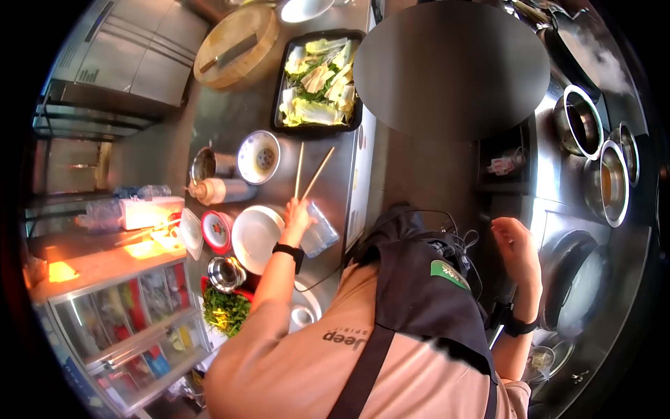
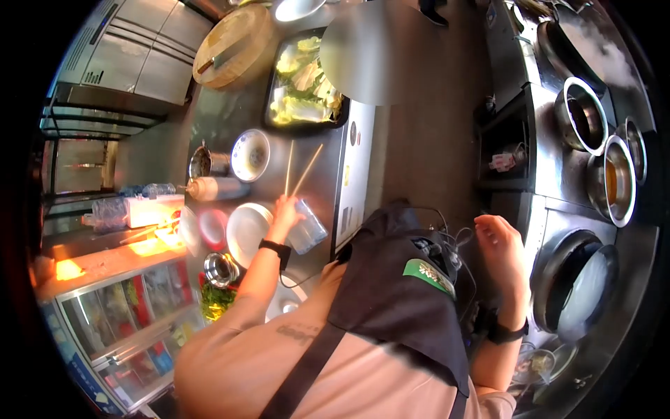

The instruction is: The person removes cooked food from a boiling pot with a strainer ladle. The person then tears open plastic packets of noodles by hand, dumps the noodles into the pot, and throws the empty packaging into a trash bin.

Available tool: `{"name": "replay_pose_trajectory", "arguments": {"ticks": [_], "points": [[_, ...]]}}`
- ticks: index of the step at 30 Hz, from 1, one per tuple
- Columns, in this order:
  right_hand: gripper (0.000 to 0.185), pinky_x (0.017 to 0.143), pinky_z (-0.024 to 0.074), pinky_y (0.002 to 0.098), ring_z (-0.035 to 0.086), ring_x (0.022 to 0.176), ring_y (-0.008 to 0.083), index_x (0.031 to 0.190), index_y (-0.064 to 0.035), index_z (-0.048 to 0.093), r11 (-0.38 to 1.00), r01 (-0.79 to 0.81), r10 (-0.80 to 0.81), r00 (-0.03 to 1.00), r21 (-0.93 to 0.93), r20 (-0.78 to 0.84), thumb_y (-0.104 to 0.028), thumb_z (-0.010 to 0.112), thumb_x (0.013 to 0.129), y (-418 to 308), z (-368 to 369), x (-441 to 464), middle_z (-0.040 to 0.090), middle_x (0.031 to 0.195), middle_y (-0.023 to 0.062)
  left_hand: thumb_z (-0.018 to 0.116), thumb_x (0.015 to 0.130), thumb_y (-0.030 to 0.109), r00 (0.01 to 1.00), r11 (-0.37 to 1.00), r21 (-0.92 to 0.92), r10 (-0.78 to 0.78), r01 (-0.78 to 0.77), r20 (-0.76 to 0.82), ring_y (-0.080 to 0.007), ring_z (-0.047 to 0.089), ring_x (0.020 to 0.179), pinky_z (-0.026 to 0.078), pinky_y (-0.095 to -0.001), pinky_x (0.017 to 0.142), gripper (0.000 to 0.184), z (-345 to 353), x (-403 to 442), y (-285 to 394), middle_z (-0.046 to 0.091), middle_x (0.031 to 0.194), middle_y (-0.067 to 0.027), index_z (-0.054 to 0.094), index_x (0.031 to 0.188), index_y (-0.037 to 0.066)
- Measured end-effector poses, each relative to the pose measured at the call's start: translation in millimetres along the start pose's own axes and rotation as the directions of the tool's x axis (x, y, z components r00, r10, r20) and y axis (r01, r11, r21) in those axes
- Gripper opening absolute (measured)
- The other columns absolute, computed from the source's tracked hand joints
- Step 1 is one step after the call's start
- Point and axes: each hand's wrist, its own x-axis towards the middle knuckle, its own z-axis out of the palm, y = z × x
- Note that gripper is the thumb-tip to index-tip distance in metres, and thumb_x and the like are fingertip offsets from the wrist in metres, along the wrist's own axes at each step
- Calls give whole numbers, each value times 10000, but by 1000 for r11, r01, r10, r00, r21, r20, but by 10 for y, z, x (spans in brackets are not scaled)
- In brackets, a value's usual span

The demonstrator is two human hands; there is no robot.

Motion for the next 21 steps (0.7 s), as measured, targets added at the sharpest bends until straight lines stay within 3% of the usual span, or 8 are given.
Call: {"name": "replay_pose_trajectory", "arguments": {"ticks": [4,7,13,14,16,18,19,21], "points": [[153,706,493,285,631,790,184,1008,-13,621,999,30,-29,998,20,-59,-31,583,861,142,-80,-101,659,903,96,861,544,207,986,986,55,150,-155,74,-320,530,1019,453,-416,825,456,-159,27,-20,585,989,-116,621,914,88],[157,712,493,288,635,792,186,1009,-10,622,998,28,-22,992,53,-121,-38,588,858,214,-133,-248,663,904,100,802,562,183,867,897,-288,412,-334,279,-286,601,699,464,-374,643,326,-436,51,-79,616,702,-113,606,786,50],[183,709,494,270,641,843,167,1042,-16,615,991,-70,81,993,118,-89,-52,599,863,456,-174,-517,672,917,83,765,637,165,702,832,-555,398,-5,590,-93,519,669,421,-267,626,238,-1585,-54,522,556,670,9,591,752,51],[183,709,494,270,641,843,167,1042,-16,615,990,-74,86,992,118,-97,-52,599,863,456,-179,-546,672,917,83,764,653,165,703,789,-612,462,-48,541,-71,504,686,410,-256,620,222,-1721,-26,638,550,689,39,603,757,52],[216,768,482,274,622,867,163,1064,-3,602,807,-106,116,993,582,19,-41,615,852,399,-163,-578,652,912,70,755,643,171,700,712,-691,555,-122,448,-74,540,704,422,-255,640,217,-2055,-12,1060,599,721,8,609,740,43],[288,803,480,285,611,916,166,1121,-11,579,647,-109,64,994,755,89,-61,633,843,270,-175,-541,643,970,67,751,678,148,689,541,-739,710,-401,145,-76,563,711,432,-235,615,183,-2229,22,1559,606,739,7,622,772,59],[364,839,478,297,601,965,169,1179,-18,555,455,-124,-20,988,882,150,-80,652,833,222,-218,-509,633,1028,64,744,698,134,691,379,-879,718,-290,81,-88,578,716,449,-232,608,173,-2295,-40,1877,610,749,2,621,795,61],[560,893,471,328,554,1104,202,1342,-57,448,521,-76,-133,976,850,169,-118,666,830,276,-226,-386,558,1213,94,733,725,98,710,82,-993,705,-81,1,-98,594,716,477,-234,621,161,-2419,-186,2544,617,770,-9,596,807,79]]}}
